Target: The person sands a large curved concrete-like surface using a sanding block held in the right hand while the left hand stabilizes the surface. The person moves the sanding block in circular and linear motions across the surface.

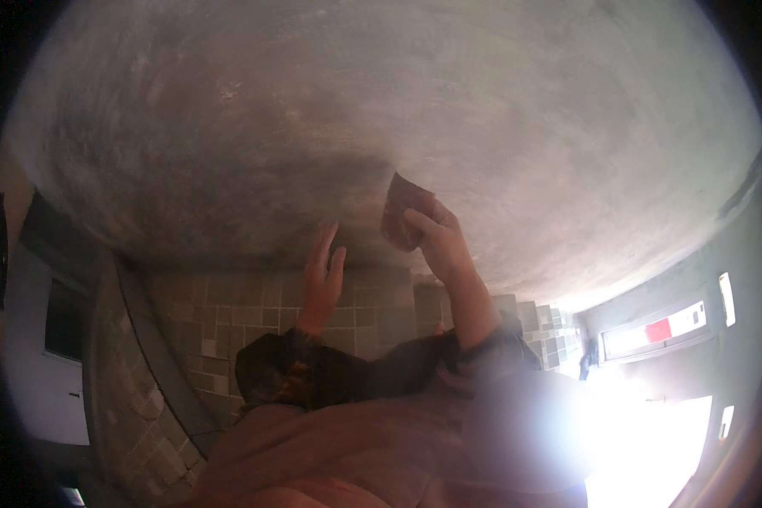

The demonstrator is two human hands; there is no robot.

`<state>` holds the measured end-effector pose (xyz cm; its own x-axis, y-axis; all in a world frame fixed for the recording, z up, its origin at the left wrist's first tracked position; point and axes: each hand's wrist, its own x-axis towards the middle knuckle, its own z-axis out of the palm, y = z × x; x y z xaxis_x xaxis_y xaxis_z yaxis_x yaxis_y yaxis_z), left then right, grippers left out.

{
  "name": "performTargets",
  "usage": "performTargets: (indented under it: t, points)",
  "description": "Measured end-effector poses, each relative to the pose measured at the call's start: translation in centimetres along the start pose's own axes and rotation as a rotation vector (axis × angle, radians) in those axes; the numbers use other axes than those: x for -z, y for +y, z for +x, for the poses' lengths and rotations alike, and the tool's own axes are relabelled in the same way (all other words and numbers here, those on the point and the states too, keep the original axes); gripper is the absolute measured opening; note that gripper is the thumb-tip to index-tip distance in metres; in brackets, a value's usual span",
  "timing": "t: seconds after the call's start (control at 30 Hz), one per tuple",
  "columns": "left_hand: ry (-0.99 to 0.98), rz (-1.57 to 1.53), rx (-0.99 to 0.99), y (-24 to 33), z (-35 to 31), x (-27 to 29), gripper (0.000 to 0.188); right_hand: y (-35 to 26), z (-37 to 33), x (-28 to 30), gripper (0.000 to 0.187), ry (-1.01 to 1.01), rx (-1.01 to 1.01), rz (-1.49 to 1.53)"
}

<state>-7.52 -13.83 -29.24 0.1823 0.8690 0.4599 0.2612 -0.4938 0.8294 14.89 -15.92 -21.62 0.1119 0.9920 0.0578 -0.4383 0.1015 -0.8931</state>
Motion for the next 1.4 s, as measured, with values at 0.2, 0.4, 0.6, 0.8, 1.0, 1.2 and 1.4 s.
performTargets:
  t: [0.2, 0.4, 0.6, 0.8, 1.0, 1.2, 1.4]
  points:
    - [-0.080, -0.662, 0.291, 6.1, 3.3, -2.4, 0.045, -0.6, -0.1, -0.1, 0.046, -0.179, -0.082, 0.252]
    - [-0.046, -0.889, 0.392, 8.0, 3.6, -2.8, 0.034, -1.5, -0.1, 0.3, 0.054, -0.175, -0.115, 0.055]
    - [-0.027, -1.140, 0.402, 9.3, 3.0, -2.6, 0.026, -1.9, 0.3, -0.5, 0.048, -0.172, -0.126, -0.214]
    - [0.316, -0.641, 0.238, 8.7, 2.3, -2.1, 0.015, -2.7, 0.9, -1.0, 0.044, 0.396, 0.907, -1.045]
    - [0.465, -0.112, -0.085, 6.1, 3.7, -1.9, 0.013, -2.7, 2.9, -1.1, 0.057, 0.538, 0.939, -1.354]
    - [0.438, 0.367, -0.351, 4.2, 6.1, -2.6, 0.014, -2.0, 3.3, -0.9, 0.064, 0.488, 0.852, -1.417]
    - [0.408, 0.424, -0.330, 1.4, 6.6, -4.1, 0.014, -0.7, 3.2, -1.5, 0.072, 0.356, 0.778, -1.613]
